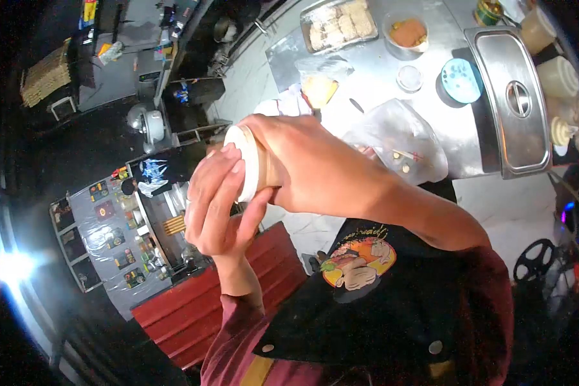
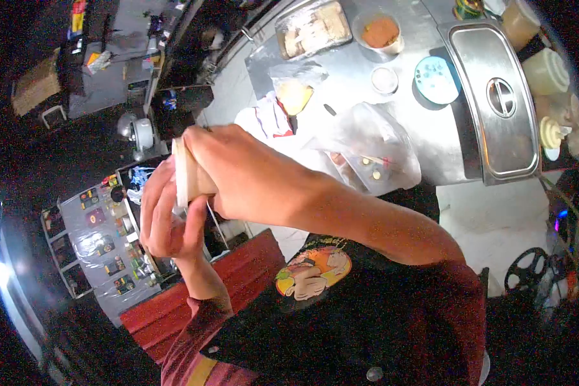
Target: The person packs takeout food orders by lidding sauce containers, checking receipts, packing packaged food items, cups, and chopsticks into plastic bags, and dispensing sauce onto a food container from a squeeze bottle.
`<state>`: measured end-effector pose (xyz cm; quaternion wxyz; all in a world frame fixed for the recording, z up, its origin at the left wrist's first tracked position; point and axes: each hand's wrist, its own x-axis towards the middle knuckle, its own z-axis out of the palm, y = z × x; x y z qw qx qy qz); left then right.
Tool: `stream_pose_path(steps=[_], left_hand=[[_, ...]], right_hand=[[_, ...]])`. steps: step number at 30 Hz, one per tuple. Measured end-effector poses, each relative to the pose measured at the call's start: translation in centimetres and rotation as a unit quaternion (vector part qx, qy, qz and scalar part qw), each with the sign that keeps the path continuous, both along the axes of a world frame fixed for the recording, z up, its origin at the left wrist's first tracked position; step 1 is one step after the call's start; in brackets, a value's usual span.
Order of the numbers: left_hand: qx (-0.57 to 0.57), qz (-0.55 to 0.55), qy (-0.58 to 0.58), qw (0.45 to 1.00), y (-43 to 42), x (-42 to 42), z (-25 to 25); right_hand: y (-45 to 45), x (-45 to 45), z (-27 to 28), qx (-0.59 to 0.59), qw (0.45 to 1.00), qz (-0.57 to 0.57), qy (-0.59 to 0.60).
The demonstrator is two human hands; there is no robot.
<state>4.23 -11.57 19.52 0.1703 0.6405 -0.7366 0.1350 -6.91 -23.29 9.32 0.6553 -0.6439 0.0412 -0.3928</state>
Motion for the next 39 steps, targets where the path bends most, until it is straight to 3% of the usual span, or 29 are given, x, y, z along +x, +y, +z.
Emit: stream_pose_path(steps=[4, 5, 8, 11, 17, 27, 30, 33, 39], left_hand=[[-0.083, 0.023, -0.12, 0.989, -1.8, -1.1, 3.9], [-0.114, 0.018, -0.156, 0.981, -2.4, -1.1, 4.9], [-0.161, 0.038, -0.243, 0.956, -3.9, -2.2, 8.1], [-0.174, 0.035, -0.261, 0.949, -5.0, -3.1, 10.6], [-0.239, 0.049, -0.199, 0.949, -4.9, -3.1, 12.9], [-0.306, 0.072, -0.143, 0.938, -5.4, -2.5, 13.3], [-0.299, 0.051, -0.229, 0.925, -5.3, -1.9, 14.1], [-0.306, 0.046, -0.131, 0.942, -4.7, -1.5, 13.5], [-0.275, -0.005, -0.163, 0.947, -3.9, 0.1, 13.4]], right_hand=[[-4.2, -1.0, 4.8, -0.057, 0.997, -0.011, -0.053], [-4.4, -0.7, 5.8, -0.082, 0.991, -0.071, -0.08], [-6.1, -0.5, 9.2, -0.103, 0.982, -0.093, -0.129], [-7.0, -1.0, 11.8, -0.126, 0.976, -0.095, -0.153], [-7.6, -2.4, 15.5, -0.085, 0.976, 0.018, -0.2], [-7.8, -2.1, 17.5, -0.13, 0.974, -0.028, -0.186], [-8.2, -2.7, 18.0, -0.15, 0.974, -0.013, -0.169], [-8.9, -3.2, 18.5, -0.143, 0.977, 0.021, -0.157], [-9.2, -3.1, 18.1, -0.15, 0.976, 0.019, -0.157]])
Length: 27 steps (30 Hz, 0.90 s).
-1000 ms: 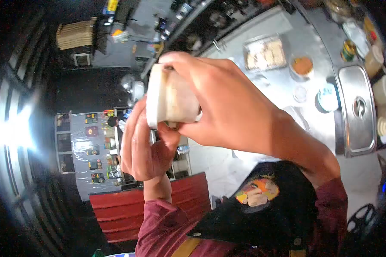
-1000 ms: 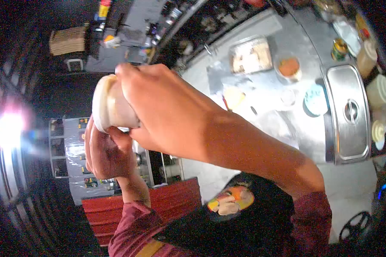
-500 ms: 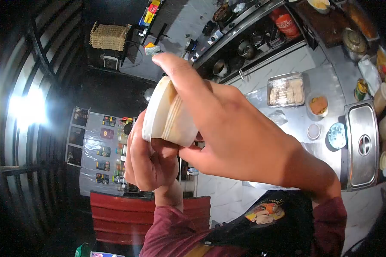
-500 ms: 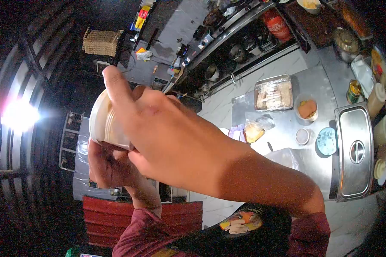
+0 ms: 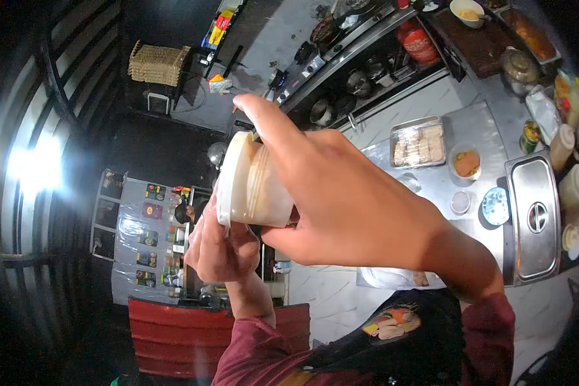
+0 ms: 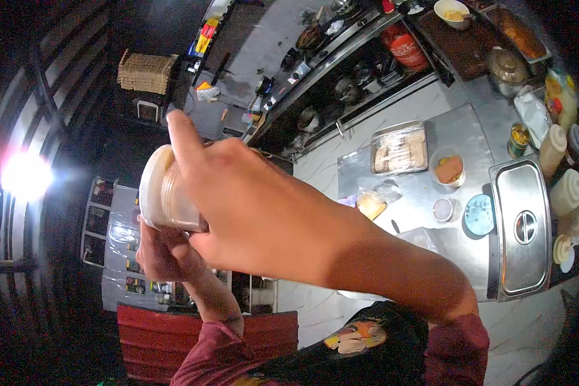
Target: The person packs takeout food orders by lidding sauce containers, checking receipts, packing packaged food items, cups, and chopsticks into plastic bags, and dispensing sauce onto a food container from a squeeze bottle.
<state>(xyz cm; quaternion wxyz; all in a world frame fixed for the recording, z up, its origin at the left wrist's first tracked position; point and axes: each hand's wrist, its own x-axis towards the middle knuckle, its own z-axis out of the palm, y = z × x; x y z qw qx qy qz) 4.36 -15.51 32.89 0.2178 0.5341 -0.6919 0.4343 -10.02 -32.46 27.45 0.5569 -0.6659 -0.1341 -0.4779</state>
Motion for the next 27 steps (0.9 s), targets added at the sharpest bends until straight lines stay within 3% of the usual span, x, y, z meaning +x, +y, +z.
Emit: stream_pose_path(steps=[4, 7, 11, 14, 18, 22, 27], left_hand=[[0.06, -0.043, -0.046, 0.996, -0.9, -0.4, 0.4], [-0.043, -0.004, -0.076, 0.996, -0.6, 0.8, -1.1], [0.08, -0.065, -0.062, 0.993, -0.4, -0.3, 0.0], [0.09, -0.081, -0.047, 0.991, -0.3, -0.3, 0.2], [0.093, -0.068, 0.016, 0.993, -0.1, -0.3, 0.5], [-0.033, 0.007, 0.098, 0.995, 0.2, -0.5, -0.1], [-0.067, -0.009, 0.143, 0.987, 0.5, -0.7, 0.4]], right_hand=[[-0.5, -0.2, -0.2, 0.018, 0.998, 0.037, 0.037], [-0.4, 0.9, -1.4, 0.027, 0.999, 0.024, 0.015], [-0.1, 1.7, -2.4, 0.029, 0.998, 0.052, -0.012], [-0.3, 0.9, -1.8, 0.042, 0.99, 0.135, -0.011], [0.0, 1.3, -1.7, 0.078, 0.986, 0.15, -0.008], [0.9, 2.1, -1.5, 0.112, 0.986, 0.125, -0.014], [0.7, 1.8, -0.5, 0.124, 0.978, 0.166, -0.016]])
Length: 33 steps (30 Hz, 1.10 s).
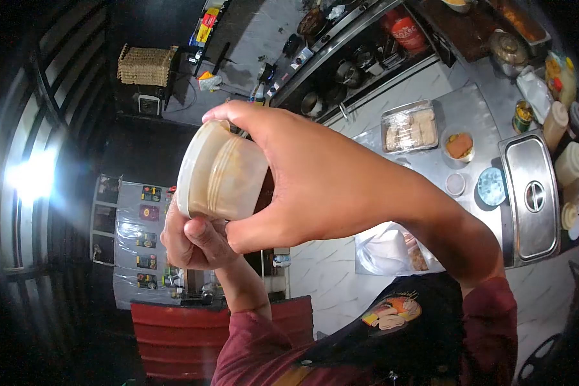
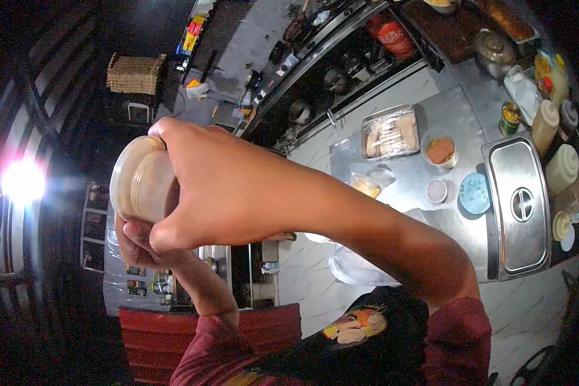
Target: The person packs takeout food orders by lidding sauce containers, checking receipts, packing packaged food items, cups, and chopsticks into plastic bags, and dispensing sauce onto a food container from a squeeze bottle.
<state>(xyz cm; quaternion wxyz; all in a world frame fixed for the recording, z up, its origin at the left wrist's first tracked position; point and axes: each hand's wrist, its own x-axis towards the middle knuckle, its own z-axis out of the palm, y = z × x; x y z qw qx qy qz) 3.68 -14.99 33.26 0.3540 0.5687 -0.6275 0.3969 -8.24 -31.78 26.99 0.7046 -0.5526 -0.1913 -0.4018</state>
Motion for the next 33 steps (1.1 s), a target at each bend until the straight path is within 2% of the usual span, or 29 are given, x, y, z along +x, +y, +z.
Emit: stream_pose_path(steps=[7, 14, 17, 19, 21, 24, 28, 30, 32, 33], left_hand=[[-0.003, -0.036, 0.036, 0.999, 0.0, -0.1, -0.3], [-0.003, -0.034, 0.108, 0.994, 0.5, -0.2, -0.4], [0.038, -0.037, 0.045, 0.998, 0.1, -0.5, -0.4], [0.079, -0.031, -0.029, 0.996, -0.6, -1.2, 0.2], [0.105, -0.042, -0.067, 0.991, -0.8, -1.5, 0.4], [0.072, 0.09, -0.06, 0.992, -0.3, -2.4, -0.4], [0.149, -0.044, -0.032, 0.987, -0.9, -1.8, 0.0], [0.178, -0.184, 0.044, 0.966, -1.6, -0.7, 0.0], [0.192, -0.215, 0.113, 0.951, -1.7, -0.6, -0.2], [0.215, -0.193, 0.135, 0.948, -1.6, -0.9, -0.2]], right_hand=[[0.3, 0.5, -0.3, -0.004, 0.999, -0.03, -0.02], [0.1, -0.1, -0.2, 0.018, 0.999, 0.047, 0.018], [0.0, -0.4, 0.1, 0.033, 0.995, 0.087, 0.027], [0.1, -0.2, -0.1, 0.034, 0.997, 0.063, 0.008], [0.4, 0.4, -0.7, 0.018, 0.999, -0.024, -0.03], [-0.1, -0.2, -0.9, 0.0, 1.0, -0.003, -0.021], [-0.5, -0.4, -1.2, -0.01, 1.0, 0.026, -0.001], [-0.4, -0.2, -2.2, -0.03, 0.999, 0.014, 0.02], [0.2, 0.5, -3.6, -0.052, 0.998, -0.008, 0.028], [0.4, 0.6, -4.2, -0.06, 0.997, -0.003, 0.043]])
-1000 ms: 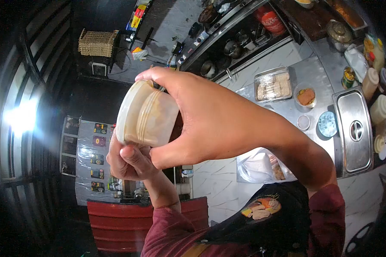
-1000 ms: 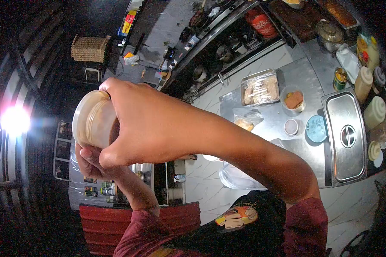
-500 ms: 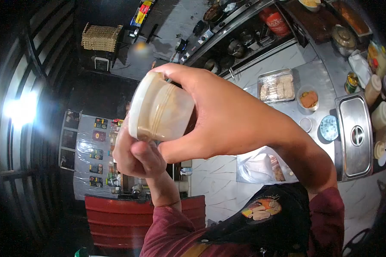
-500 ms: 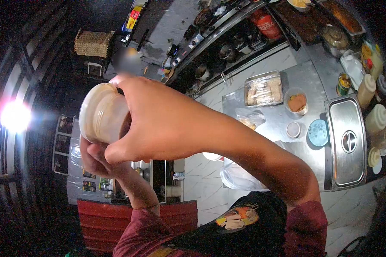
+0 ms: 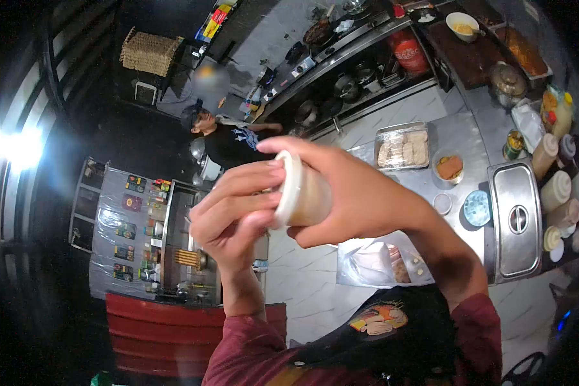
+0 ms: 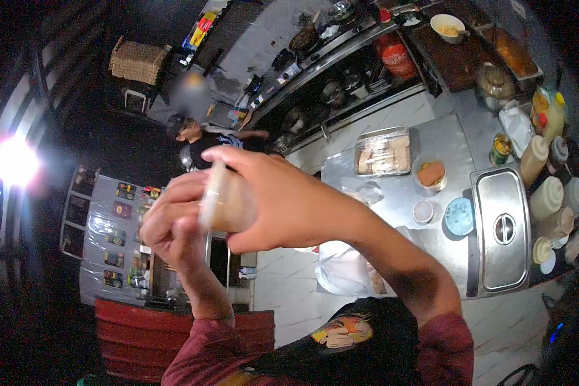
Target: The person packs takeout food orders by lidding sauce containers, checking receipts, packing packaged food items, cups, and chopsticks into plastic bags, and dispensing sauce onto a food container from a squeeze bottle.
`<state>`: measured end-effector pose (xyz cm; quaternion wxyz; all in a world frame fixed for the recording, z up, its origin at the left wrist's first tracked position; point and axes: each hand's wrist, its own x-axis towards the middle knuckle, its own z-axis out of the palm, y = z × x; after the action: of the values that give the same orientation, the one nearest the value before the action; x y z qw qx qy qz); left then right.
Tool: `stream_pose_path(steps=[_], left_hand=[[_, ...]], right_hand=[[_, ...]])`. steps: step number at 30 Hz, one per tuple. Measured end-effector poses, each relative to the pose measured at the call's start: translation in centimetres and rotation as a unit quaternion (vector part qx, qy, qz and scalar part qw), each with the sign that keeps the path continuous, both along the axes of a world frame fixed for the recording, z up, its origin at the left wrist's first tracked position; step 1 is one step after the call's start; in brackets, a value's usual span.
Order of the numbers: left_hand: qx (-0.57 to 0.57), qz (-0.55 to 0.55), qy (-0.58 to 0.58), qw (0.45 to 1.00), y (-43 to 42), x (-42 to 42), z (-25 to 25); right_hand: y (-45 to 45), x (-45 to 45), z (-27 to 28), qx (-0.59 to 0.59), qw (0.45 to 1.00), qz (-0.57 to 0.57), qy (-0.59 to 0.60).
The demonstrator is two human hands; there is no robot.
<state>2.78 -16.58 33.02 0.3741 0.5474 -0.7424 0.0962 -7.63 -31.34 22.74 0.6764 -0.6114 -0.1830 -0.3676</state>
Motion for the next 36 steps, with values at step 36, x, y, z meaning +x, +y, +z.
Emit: stream_pose_path(steps=[36], left_hand=[[0.367, 0.162, 0.716, 0.572, 6.0, -3.6, -27.3]], right_hand=[[10.1, -20.3, -30.0, 0.144, 0.842, -0.294, 0.43]])
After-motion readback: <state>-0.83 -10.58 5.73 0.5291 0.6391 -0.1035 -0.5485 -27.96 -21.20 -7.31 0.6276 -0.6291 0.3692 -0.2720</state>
